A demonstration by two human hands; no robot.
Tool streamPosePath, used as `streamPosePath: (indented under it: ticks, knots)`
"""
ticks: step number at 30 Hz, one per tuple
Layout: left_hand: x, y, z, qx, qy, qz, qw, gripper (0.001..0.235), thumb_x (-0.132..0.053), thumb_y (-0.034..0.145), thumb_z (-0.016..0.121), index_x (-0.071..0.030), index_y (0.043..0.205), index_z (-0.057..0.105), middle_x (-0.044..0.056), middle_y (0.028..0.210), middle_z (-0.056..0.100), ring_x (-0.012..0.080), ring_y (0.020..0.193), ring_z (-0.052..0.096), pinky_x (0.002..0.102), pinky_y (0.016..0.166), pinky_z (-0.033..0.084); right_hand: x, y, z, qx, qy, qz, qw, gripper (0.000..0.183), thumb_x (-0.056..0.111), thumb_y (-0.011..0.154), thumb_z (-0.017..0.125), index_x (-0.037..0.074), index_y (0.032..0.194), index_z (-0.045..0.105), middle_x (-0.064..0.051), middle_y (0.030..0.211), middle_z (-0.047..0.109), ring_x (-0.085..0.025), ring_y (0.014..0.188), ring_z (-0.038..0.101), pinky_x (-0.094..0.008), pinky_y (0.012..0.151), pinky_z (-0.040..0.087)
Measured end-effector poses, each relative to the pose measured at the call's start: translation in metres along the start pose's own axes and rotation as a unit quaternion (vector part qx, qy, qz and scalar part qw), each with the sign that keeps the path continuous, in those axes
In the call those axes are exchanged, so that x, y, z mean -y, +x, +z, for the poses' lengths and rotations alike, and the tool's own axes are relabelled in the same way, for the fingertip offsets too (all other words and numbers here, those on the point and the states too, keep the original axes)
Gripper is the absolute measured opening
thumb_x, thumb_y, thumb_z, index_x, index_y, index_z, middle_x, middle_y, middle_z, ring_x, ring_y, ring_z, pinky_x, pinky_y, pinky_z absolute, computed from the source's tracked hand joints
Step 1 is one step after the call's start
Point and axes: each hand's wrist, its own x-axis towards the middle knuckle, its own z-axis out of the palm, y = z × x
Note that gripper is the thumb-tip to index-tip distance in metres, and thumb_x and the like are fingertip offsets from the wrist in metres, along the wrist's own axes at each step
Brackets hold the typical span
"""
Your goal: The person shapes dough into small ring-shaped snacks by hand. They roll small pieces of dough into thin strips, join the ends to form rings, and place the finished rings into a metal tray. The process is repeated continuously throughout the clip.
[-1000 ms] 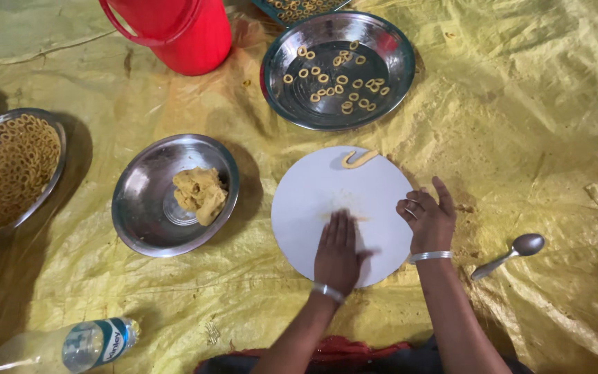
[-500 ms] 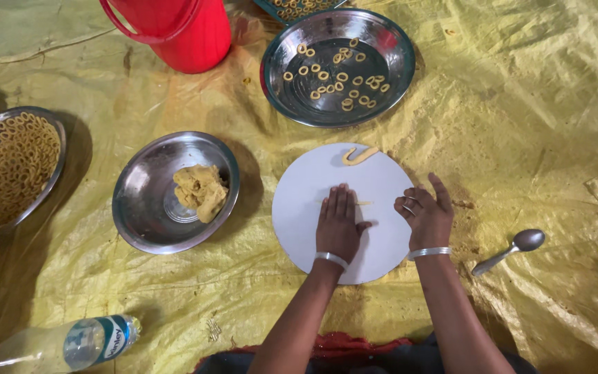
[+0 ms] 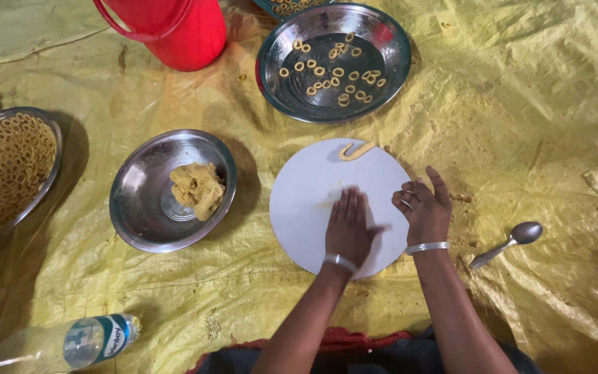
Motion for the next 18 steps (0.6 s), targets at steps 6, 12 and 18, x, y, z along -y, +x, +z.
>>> streamPosePath:
  ticks: [6, 12, 18]
  knots:
    - [-0.003, 0.014, -0.005, 0.017, -0.002, -0.026, 1.000, 0.092, -0.059, 0.095, 0.055, 0.006, 0.155, 0.030, 0.024, 0.166, 0.025, 0.0360, 0.155, 0.019, 0.047, 0.124, 0.018, -0.003, 0.005, -0.001, 0.009, 0.018, -0.010, 1.000, 0.051, 0.002, 0.096, 0.057, 0.003, 0.146, 0.047, -0.011, 0.091, 0.064, -0.022, 0.073, 0.066, -0.037, 0.067, 0.059]
    - [-0.023, -0.053, -0.039, 0.046, -0.092, 0.000, 0.995, 0.090, -0.039, 0.089, 0.069, 0.007, 0.154, 0.029, 0.027, 0.164, 0.024, 0.0401, 0.153, 0.022, 0.052, 0.121, 0.023, -0.009, 0.016, -0.010, 0.081, -0.137, 0.010, 0.987, 0.036, 0.004, 0.091, 0.058, 0.005, 0.126, 0.068, -0.010, 0.090, 0.070, -0.023, 0.074, 0.070, -0.037, 0.069, 0.060]
    - [-0.021, -0.088, -0.072, 0.018, -0.123, 0.081, 0.989, 0.066, -0.018, 0.090, 0.072, 0.005, 0.147, 0.048, 0.028, 0.156, 0.042, 0.0451, 0.147, 0.037, 0.053, 0.119, 0.033, -0.027, -0.004, -0.002, 0.199, -0.663, -0.215, 0.689, 0.022, 0.032, 0.078, 0.081, 0.024, 0.099, 0.084, -0.001, 0.099, 0.077, -0.022, 0.086, 0.074, -0.037, 0.081, 0.059]
